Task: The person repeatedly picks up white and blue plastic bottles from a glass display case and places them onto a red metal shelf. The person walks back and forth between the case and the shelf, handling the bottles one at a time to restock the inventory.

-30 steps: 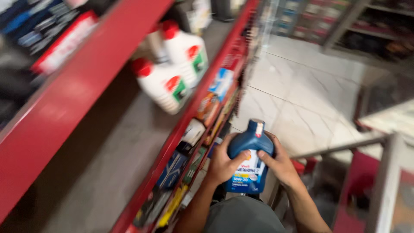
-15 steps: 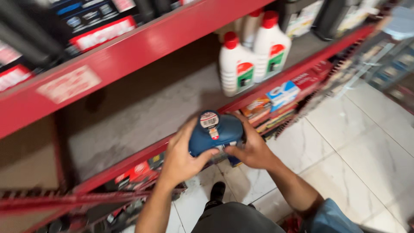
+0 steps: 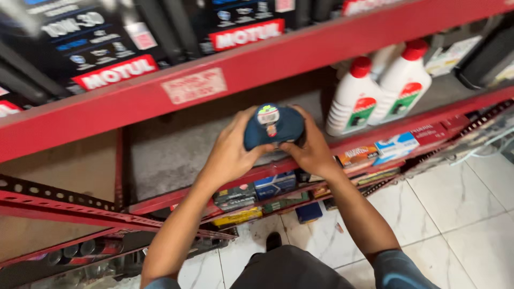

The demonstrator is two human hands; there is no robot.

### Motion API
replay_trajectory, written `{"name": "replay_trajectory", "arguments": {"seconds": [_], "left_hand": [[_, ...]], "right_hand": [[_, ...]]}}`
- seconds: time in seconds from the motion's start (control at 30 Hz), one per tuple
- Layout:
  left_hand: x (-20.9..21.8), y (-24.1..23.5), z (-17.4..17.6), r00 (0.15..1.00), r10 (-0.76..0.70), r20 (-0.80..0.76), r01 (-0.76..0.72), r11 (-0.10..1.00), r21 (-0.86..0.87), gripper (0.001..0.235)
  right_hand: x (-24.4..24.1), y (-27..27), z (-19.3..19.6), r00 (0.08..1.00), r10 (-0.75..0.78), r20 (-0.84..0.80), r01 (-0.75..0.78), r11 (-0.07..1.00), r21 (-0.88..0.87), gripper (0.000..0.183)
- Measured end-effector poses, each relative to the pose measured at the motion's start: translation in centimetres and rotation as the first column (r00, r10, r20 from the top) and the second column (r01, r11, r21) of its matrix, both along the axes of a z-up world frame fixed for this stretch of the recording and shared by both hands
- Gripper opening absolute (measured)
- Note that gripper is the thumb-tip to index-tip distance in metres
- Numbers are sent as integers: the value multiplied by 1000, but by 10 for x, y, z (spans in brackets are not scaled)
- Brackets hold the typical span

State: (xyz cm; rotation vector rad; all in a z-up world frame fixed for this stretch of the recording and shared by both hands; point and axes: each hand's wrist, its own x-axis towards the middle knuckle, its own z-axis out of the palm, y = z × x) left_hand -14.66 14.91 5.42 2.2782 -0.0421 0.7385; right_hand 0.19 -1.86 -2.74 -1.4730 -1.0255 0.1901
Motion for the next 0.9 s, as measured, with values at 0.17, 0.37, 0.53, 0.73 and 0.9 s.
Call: {"name": "replay_trajectory", "arguments": {"seconds": [0.17, 0.37, 0.53, 0.73, 0.9], "left_hand": [[23, 18, -8, 1000, -24, -16, 25, 997, 76, 78], [42, 26, -16, 965, -47, -258, 47, 999, -4, 57], [43, 22, -29, 897, 0, -443, -88, 980, -179, 53], [50, 19, -40, 870, 129, -477, -235, 957, -170, 55], [72, 10, -53, 868, 172, -467, -268, 952, -147, 56]], "right_hand": [[21, 12, -12, 999, 19, -36, -18, 999, 39, 85], [24, -4, 7, 989, -104, 101, 120, 978, -170, 82], [26, -18, 20, 937, -147, 316, 216, 956, -198, 75], [24, -20, 11, 915, -220, 338, 293, 939, -182, 66], [24, -24, 6, 907, -183, 380, 254, 956, -146, 62]]}}
